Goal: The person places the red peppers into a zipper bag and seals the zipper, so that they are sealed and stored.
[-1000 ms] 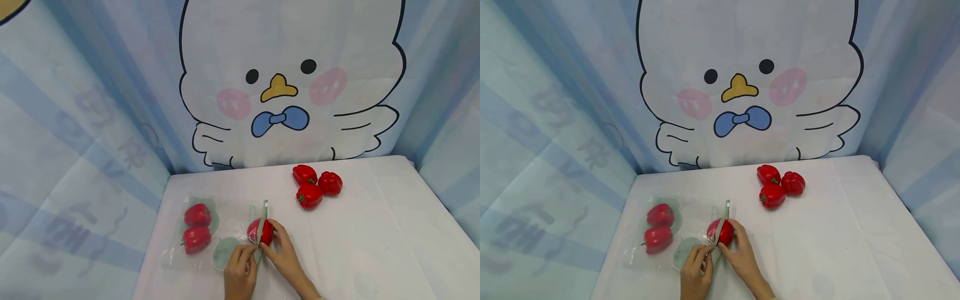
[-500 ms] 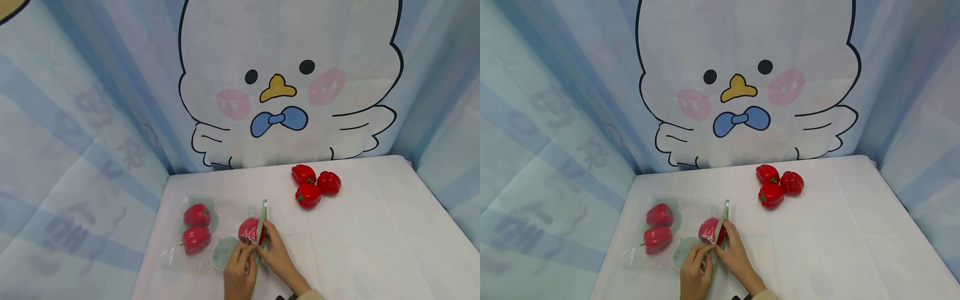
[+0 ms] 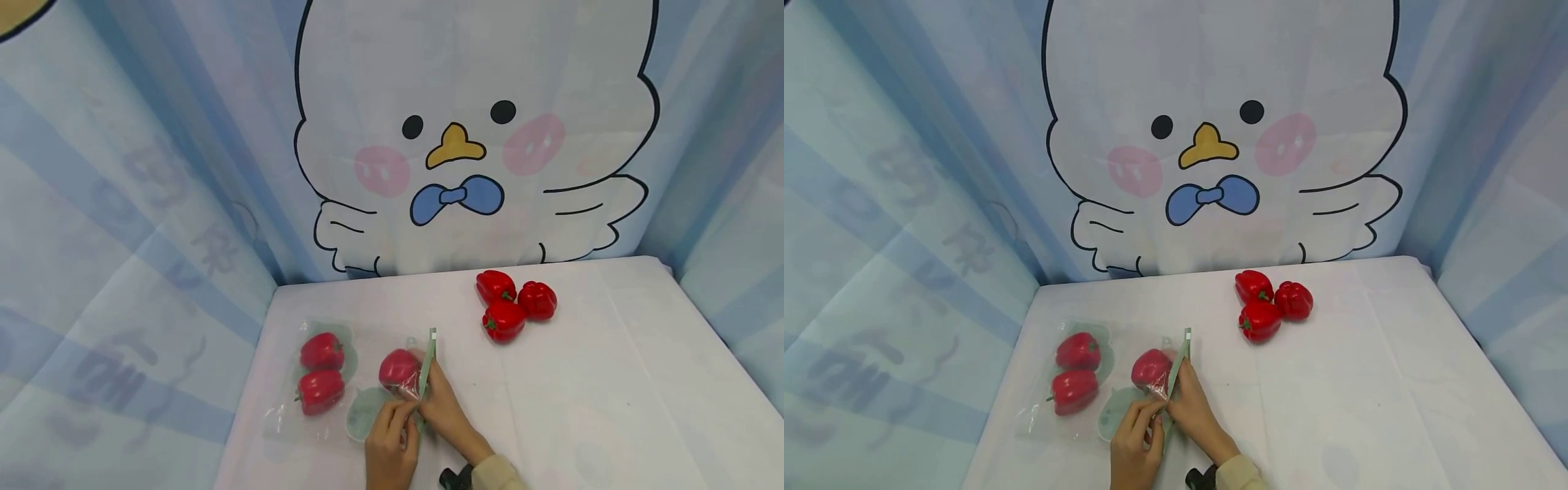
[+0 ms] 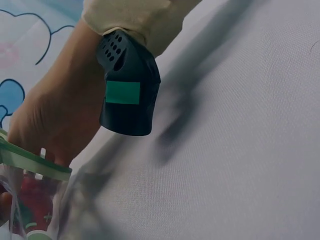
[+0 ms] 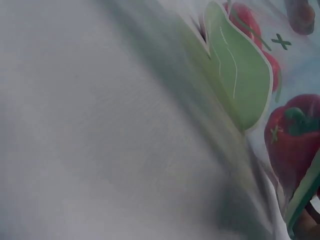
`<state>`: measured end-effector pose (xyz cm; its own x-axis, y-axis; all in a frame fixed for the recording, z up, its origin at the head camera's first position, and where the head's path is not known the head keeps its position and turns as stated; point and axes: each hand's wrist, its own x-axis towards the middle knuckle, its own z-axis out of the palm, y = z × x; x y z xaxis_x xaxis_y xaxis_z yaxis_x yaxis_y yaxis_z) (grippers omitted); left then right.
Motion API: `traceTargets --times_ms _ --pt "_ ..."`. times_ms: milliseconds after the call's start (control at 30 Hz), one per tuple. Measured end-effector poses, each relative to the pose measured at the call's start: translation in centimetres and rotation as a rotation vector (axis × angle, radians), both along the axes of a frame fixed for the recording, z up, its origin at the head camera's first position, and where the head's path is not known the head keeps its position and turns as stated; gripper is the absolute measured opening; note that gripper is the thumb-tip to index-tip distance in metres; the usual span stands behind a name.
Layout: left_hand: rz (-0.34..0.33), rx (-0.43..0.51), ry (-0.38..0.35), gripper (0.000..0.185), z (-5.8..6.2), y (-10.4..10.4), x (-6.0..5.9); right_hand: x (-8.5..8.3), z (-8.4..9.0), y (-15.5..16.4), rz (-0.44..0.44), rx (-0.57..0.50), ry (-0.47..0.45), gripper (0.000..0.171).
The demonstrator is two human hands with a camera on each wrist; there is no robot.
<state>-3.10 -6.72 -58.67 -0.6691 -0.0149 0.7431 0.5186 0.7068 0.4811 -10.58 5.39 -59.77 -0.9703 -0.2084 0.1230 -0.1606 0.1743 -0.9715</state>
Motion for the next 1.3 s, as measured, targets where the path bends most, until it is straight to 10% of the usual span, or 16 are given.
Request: traceTargets --times_ms 833,1300 --pt "0.003 0.006 -0.044 0.037 0.1 0.1 0.2 -2.4 0.2 -1.1 0.129 0.044 0.009 0.075" --pt "0.004 0.007 0.000 0.038 -0.2 0.0 0.0 -4.9 0.5 -3.4 0.166 0.140 0.189 0.070"
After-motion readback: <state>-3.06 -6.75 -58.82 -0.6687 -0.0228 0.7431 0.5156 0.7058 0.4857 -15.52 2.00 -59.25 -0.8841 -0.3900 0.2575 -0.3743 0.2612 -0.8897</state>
